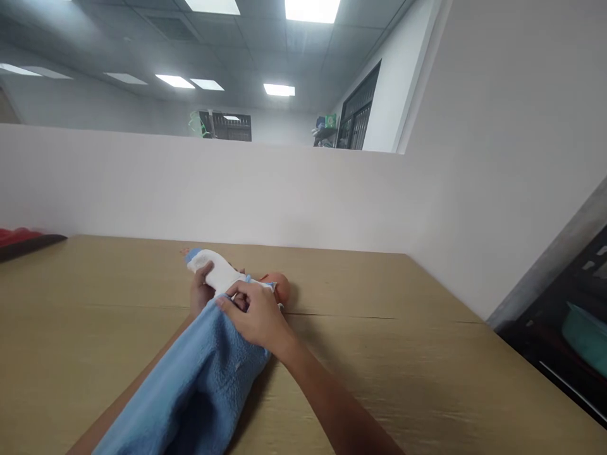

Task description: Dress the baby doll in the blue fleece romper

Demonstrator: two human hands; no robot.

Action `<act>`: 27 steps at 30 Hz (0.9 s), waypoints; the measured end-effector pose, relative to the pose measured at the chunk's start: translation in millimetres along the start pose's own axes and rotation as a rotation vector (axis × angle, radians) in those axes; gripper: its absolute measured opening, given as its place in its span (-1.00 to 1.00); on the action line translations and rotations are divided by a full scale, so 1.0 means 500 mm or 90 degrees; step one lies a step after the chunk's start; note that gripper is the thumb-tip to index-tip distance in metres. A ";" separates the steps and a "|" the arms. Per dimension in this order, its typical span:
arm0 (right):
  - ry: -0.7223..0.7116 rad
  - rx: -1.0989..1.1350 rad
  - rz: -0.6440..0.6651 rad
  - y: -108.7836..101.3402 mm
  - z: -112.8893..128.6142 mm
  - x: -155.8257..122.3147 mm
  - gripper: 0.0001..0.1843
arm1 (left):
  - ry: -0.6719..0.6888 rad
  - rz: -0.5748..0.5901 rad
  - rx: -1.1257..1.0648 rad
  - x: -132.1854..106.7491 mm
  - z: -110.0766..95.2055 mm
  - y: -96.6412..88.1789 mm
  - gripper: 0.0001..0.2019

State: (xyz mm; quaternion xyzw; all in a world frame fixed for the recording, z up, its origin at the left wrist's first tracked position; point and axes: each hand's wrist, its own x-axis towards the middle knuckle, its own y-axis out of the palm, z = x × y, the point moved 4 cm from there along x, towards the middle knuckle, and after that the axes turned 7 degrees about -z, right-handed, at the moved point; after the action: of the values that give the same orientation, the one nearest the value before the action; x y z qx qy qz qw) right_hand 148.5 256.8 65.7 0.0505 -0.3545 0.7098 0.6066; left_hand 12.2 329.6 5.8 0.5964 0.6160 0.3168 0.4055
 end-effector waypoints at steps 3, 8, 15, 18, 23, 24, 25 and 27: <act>-0.052 -0.128 -0.140 -0.007 -0.015 -0.001 -0.87 | -0.006 -0.026 -0.016 0.001 -0.005 0.000 -0.76; -0.009 -0.032 -0.293 -0.031 -0.064 -0.078 -0.94 | -0.009 -0.038 -0.018 0.003 -0.008 -0.006 -0.72; 0.008 -0.028 -0.132 -0.032 -0.153 -0.236 -0.83 | 0.050 -0.079 -0.036 0.003 -0.013 -0.005 -0.74; 0.019 -0.055 -0.114 -0.030 -0.181 -0.254 -0.91 | 0.048 -0.082 -0.019 0.000 -0.013 -0.005 -0.70; 0.114 -0.055 -0.239 -0.042 -0.215 -0.255 -0.93 | 0.099 -0.066 0.002 -0.009 -0.014 -0.007 -0.73; 0.124 -0.045 -0.252 -0.042 -0.217 -0.256 -0.94 | 0.100 -0.063 0.006 -0.011 -0.012 -0.009 -0.71; 0.128 -0.039 -0.256 -0.041 -0.218 -0.258 -0.93 | 0.106 -0.062 0.020 -0.013 -0.011 -0.010 -0.68; 0.127 -0.038 -0.243 -0.037 -0.217 -0.261 -0.89 | 0.131 -0.065 0.063 -0.017 -0.011 -0.011 -0.62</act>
State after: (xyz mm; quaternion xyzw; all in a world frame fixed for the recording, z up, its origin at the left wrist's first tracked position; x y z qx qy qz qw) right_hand 237.7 210.5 -72.3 0.0281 -0.2976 0.5728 0.7632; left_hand 4.3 321.4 4.5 0.5477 0.6992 0.3243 0.3255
